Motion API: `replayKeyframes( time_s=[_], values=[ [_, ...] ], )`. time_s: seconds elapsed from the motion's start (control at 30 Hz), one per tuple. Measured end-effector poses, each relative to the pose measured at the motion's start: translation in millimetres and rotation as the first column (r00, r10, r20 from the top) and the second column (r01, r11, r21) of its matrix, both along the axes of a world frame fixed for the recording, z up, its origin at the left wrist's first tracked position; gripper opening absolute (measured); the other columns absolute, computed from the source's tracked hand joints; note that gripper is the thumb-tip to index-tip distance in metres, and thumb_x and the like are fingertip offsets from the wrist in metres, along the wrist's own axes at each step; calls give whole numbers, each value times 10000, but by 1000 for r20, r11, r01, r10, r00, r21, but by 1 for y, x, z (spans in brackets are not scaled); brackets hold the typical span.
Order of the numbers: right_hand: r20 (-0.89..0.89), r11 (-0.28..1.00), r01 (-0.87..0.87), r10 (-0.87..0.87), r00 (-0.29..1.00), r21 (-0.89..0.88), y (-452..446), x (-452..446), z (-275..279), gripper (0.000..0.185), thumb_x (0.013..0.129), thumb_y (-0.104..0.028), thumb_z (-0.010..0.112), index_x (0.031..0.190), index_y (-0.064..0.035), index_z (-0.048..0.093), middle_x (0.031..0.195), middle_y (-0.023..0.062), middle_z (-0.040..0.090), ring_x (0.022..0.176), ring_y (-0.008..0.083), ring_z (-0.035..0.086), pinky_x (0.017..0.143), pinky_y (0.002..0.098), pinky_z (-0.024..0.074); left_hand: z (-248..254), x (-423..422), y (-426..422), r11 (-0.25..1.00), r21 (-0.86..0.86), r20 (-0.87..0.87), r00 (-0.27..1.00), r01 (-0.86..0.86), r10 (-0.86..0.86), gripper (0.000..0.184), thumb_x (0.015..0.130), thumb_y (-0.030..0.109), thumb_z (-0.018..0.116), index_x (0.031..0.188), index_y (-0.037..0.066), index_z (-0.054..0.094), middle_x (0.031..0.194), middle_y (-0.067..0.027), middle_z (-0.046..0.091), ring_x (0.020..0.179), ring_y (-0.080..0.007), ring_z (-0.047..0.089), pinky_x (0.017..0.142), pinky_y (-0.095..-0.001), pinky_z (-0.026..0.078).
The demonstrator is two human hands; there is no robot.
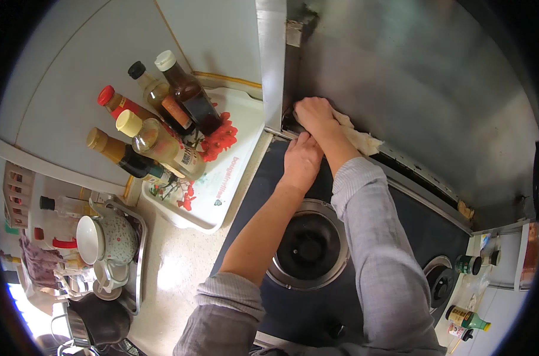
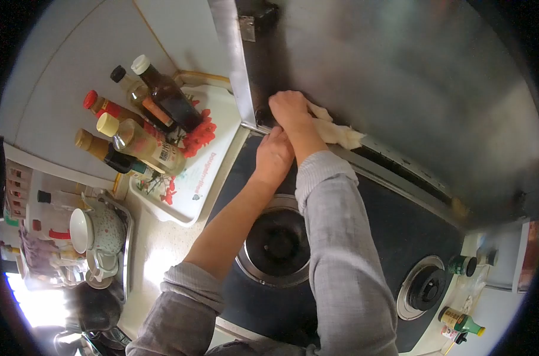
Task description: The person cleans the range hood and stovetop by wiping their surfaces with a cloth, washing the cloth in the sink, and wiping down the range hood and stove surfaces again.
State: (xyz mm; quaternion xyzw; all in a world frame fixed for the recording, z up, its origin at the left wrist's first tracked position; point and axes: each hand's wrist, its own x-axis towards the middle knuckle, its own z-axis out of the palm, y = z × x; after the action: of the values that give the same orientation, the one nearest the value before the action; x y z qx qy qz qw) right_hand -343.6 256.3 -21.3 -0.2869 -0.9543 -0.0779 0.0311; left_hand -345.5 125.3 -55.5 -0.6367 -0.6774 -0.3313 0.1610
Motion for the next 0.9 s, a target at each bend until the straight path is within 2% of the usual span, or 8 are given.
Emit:
replayKeyframes(
  time_s=[0.17, 0.27, 0.4, 0.6, 0.7, 0.8, 0.83, 0.9],
  values=[
    [-82, 990, 10, -22, 996, -143, 1, 27, 8, 186, 805, -191, 568, 829, -46, 681, 869, 165, 673, 854, 323, 656, 746, 411, 528, 3, -1, 3, 1000, -9, 1, 1000, 4, -4, 115, 734, 109, 580, 831, 131, 638, 803, -21, 591, 838, -229, 561, 704, -339, 478],
    [105, 953, 155, -132, 986, -260, -4, 71, 39, 195, 825, -177, 551, 925, -75, 683, 963, 170, 667, 971, 330, 628, 831, 418, 500, 0, 1, 4, 1000, 21, 19, 1000, 0, -1, 115, 745, 117, 613, 854, 137, 645, 839, -20, 615, 862, -216, 576, 721, -335, 492],
    [-205, 871, 217, -333, 920, -440, -6, 146, 77, 200, 799, -266, 571, 917, -146, 679, 923, 121, 673, 899, 331, 627, 781, 426, 490, 4, 4, 2, 996, -90, 15, 999, -27, 28, 108, 772, 125, 626, 878, 131, 647, 894, -38, 632, 883, -242, 574, 753, -349, 493],
    [-563, 884, 262, -453, 692, -388, -12, 231, 157, 211, 838, -254, 558, 985, -145, 663, 895, 105, 679, 803, 303, 641, 705, 382, 490, 10, 4, 8, 985, -169, 13, 999, -30, 33, 84, 788, 193, 632, 819, 117, 651, 849, -28, 644, 896, -227, 586, 737, -337, 511],
    [-613, 926, -20, -233, 755, -378, -9, 230, 106, 227, 816, -201, 611, 1007, -88, 654, 923, 104, 686, 827, 263, 652, 726, 345, 500, 16, 5, 8, 974, -224, 12, 999, -42, 46, 109, 807, 210, 613, 812, 111, 658, 873, -34, 662, 912, -235, 594, 733, -362, 518],
    [-250, 911, 57, -172, 953, -409, -42, 200, 39, 242, 806, -184, 638, 1047, -156, 647, 1015, 83, 653, 982, 279, 597, 819, 454, 455, 11, 4, 8, 959, -277, -47, 998, -64, 53, 102, 818, 178, 597, 875, 108, 643, 860, -87, 646, 857, -279, 600, 730, -384, 513],
    [-361, 982, 54, -117, 925, -179, -54, 202, 9, 321, 806, -292, 631, 1105, -180, 601, 1110, 74, 610, 1070, 305, 536, 818, 522, 416, 12, 5, 8, 961, -270, -49, 998, -61, 50, 104, 832, 183, 587, 874, 103, 639, 858, -92, 643, 869, -285, 595, 736, -398, 505],
    [-265, 941, 109, -199, 943, -321, -53, 201, 16, 337, 805, -306, 634, 1110, -174, 574, 1142, 85, 574, 1097, 303, 502, 835, 506, 398, 18, 7, 5, 979, -205, 5, 1000, -11, 12, 98, 827, 174, 607, 875, 97, 645, 871, -89, 648, 872, -284, 589, 731, -393, 496]
  ],
)
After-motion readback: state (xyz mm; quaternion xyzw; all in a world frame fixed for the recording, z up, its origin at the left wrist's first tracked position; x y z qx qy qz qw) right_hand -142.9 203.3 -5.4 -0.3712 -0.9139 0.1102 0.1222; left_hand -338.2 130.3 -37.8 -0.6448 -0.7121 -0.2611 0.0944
